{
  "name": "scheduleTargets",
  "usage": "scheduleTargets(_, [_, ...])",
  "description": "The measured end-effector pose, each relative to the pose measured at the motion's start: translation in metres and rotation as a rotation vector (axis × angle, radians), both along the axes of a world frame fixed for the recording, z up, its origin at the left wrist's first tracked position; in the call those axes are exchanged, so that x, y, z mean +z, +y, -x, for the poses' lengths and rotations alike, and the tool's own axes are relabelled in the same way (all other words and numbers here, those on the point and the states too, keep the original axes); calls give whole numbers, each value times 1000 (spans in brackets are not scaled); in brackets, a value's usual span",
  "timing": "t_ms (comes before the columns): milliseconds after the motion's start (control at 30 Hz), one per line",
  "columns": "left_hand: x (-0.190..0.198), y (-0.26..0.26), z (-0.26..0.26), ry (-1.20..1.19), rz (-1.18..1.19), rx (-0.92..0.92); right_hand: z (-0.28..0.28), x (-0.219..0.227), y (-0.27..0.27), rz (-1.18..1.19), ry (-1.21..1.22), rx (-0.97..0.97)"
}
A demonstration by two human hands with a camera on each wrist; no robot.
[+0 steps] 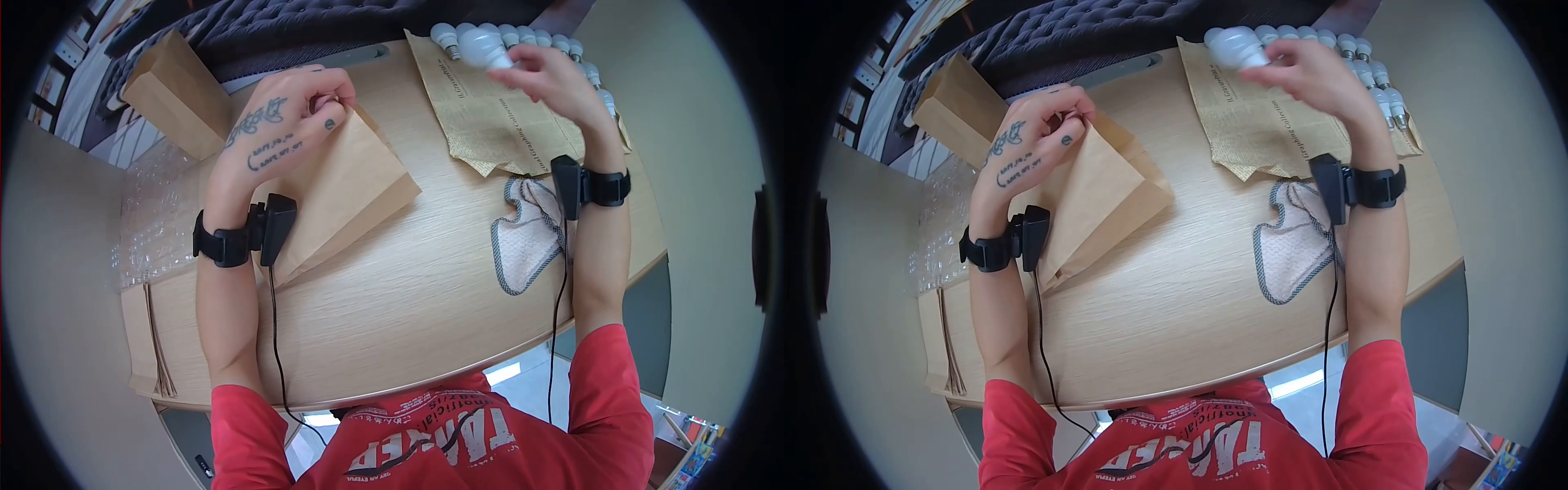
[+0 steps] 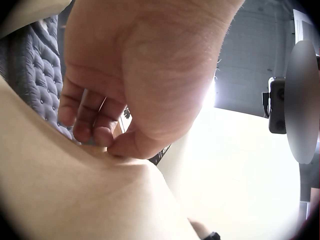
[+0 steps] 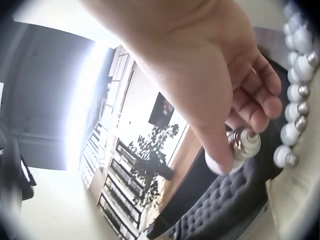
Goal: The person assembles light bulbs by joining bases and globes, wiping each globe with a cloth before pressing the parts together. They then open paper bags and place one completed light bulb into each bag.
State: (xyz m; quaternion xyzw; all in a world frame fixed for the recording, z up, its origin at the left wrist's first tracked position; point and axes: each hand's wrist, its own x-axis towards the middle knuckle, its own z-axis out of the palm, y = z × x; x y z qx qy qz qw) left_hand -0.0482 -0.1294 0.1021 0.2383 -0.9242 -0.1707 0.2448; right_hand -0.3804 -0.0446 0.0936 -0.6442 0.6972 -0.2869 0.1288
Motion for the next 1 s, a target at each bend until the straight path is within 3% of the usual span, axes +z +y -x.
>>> scheduleTargets(67, [0, 2, 0, 20, -29, 11, -27, 2, -1, -82, 52, 200])
scheduleTargets(167, [1, 4, 1, 30, -33, 1, -67, 0, 1, -232, 159, 315])
scheduleTargets(400, [0, 4, 2, 34, 1, -23, -102, -30, 1, -225, 164, 505])
scheduleTargets(533, [0, 4, 3, 27, 8, -33, -112, -30, 3, -156, -107, 685])
scheduleTargets(633, [-1, 3, 2, 13, 22, -32, -109, -31, -1, -97, -262, 661])
scheduleTargets(833, [-1, 6, 5, -1, -8, -4, -98, -24, -2, -136, -163, 639])
scheduleTargets(1000, [-1, 5, 3, 2, -30, 12, -66, -7, -3, -51, -141, 457])
